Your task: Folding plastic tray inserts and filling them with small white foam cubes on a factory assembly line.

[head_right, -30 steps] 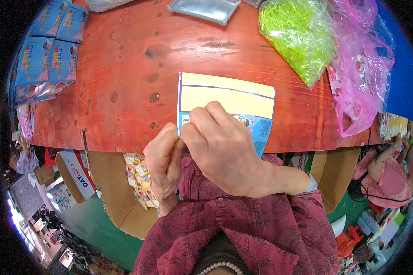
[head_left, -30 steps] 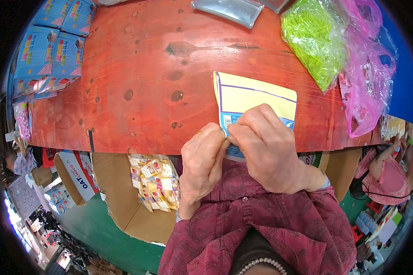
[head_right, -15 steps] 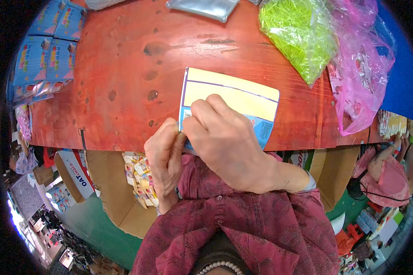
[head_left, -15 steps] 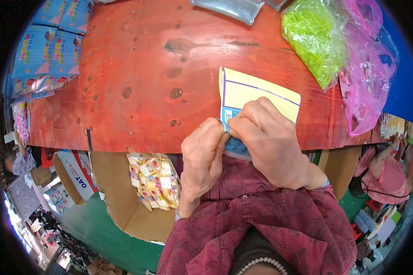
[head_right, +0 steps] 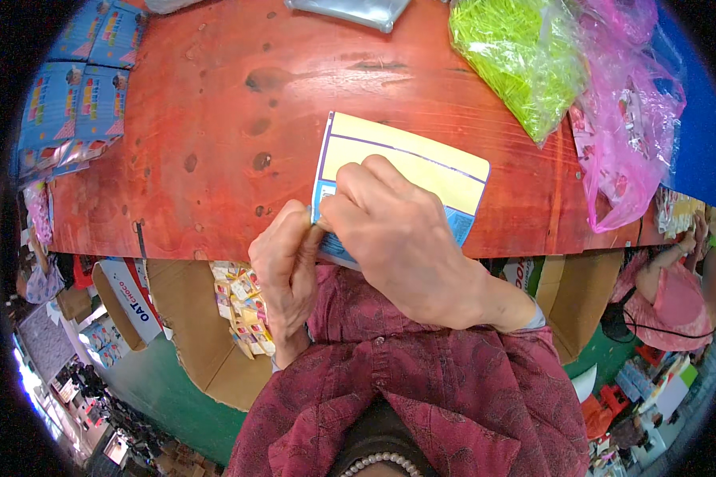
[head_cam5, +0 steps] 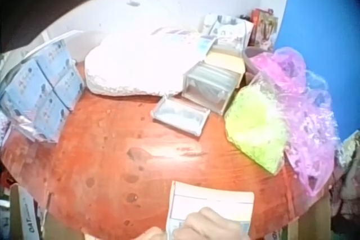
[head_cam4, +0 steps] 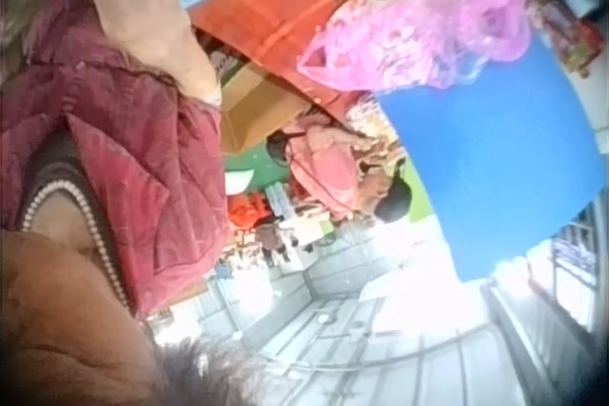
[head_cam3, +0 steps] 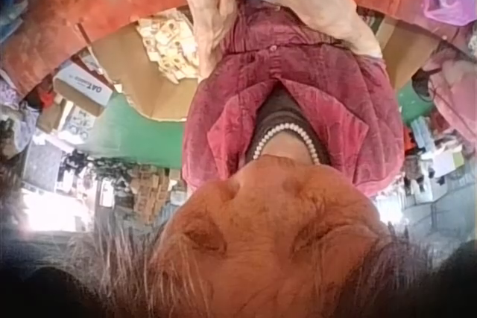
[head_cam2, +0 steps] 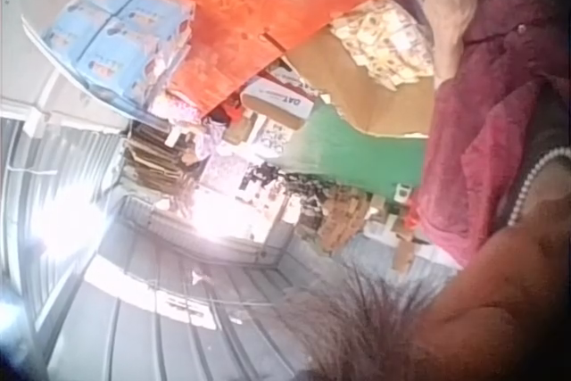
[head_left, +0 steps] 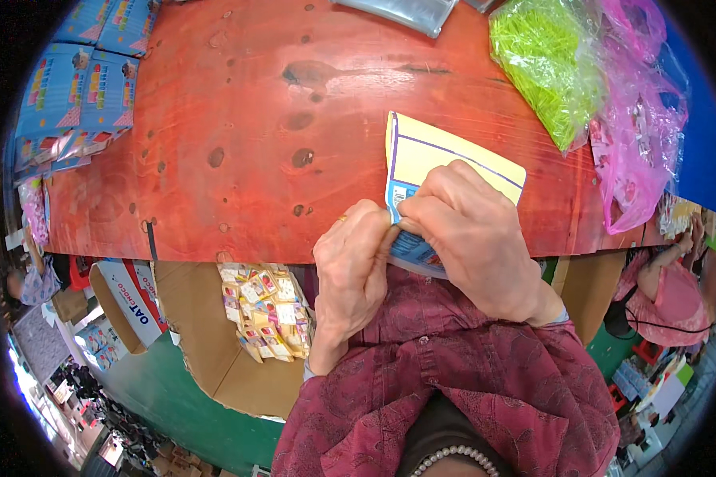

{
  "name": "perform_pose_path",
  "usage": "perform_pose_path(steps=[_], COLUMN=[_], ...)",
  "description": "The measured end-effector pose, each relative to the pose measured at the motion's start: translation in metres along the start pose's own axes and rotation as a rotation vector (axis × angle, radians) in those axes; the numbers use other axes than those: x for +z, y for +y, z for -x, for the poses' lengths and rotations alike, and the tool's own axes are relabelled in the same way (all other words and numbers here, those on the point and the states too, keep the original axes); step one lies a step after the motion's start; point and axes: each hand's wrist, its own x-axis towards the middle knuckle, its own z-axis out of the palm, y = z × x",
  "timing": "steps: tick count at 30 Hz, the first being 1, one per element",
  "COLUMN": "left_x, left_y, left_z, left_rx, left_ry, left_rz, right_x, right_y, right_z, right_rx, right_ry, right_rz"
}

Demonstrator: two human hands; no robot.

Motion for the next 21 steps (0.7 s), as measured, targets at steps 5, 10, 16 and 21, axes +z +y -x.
perform_pose_path(steps=[5, 10, 16, 21], left_x=[0.002, 0.003, 0.004, 0.006], left_y=[-0.001, -0.001, -0.005, -0.005], left_z=[0.002, 0.001, 0.003, 0.003], left_rx=[-0.021, -0.030, -0.031, -0.064], left_ry=[0.027, 0.030, 0.032, 0.041], left_rz=[-0.010, 0.001, -0.019, 0.037], right_x=[0.003, 0.005, 0.005, 0.008], right_y=[-0.009, -0.001, -0.001, 0.000], right_z=[-0.002, -0.001, -0.001, 0.001], right_rx=[-0.002, 0.030, 0.072, 0.090], right_ry=[0.036, 0.017, 0.011, 0.050], right_rz=[0.113, 0.086, 0.008, -0.019])
